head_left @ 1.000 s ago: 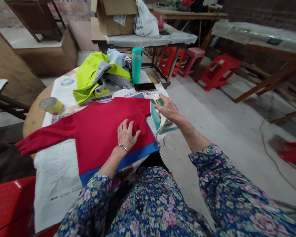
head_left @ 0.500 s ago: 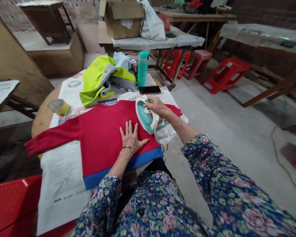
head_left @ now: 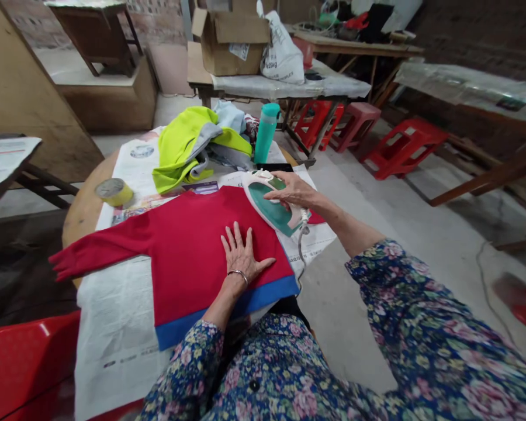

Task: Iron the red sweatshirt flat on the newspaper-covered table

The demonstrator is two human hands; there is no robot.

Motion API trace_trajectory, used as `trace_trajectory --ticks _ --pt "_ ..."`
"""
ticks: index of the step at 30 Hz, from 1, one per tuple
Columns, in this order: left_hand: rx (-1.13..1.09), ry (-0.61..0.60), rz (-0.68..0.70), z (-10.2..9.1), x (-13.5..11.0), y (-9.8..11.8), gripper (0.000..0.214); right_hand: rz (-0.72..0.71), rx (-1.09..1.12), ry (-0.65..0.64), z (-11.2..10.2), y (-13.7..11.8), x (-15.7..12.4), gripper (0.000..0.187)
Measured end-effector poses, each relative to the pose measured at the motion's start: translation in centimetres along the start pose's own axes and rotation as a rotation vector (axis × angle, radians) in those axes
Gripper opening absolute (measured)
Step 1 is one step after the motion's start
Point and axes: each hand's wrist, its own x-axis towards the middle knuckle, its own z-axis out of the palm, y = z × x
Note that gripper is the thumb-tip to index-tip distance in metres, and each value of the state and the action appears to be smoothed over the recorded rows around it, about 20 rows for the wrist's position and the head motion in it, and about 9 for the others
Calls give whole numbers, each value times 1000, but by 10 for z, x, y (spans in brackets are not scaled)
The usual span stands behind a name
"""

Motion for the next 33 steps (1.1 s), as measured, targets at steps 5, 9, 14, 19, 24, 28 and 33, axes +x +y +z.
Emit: trace_trajectory --ticks 5,9,14,19,24,28,33 --pt "-5 -15 -10 1 -2 2 122 -45 -119 -127 4 -6 23 44" --pt "15 -10 4 3 -5 3 117 41 -147 -127 0 -3 34 55" --pt "17 -12 2 4 -9 4 118 18 -124 -158 1 -1 51 58" --pt "0 -33 6 3 -11 4 117 -66 -124 -186 9 -10 63 66" --pt "-19 -52 6 2 -14 7 119 -60 -235 -254 12 -10 69 66" --pt "-23 -67 6 2 -15 9 121 -106 -344 -228 13 -1 81 49" --pt "-20 -84 21 4 -15 9 122 -324 -376 -241 30 -6 95 48"
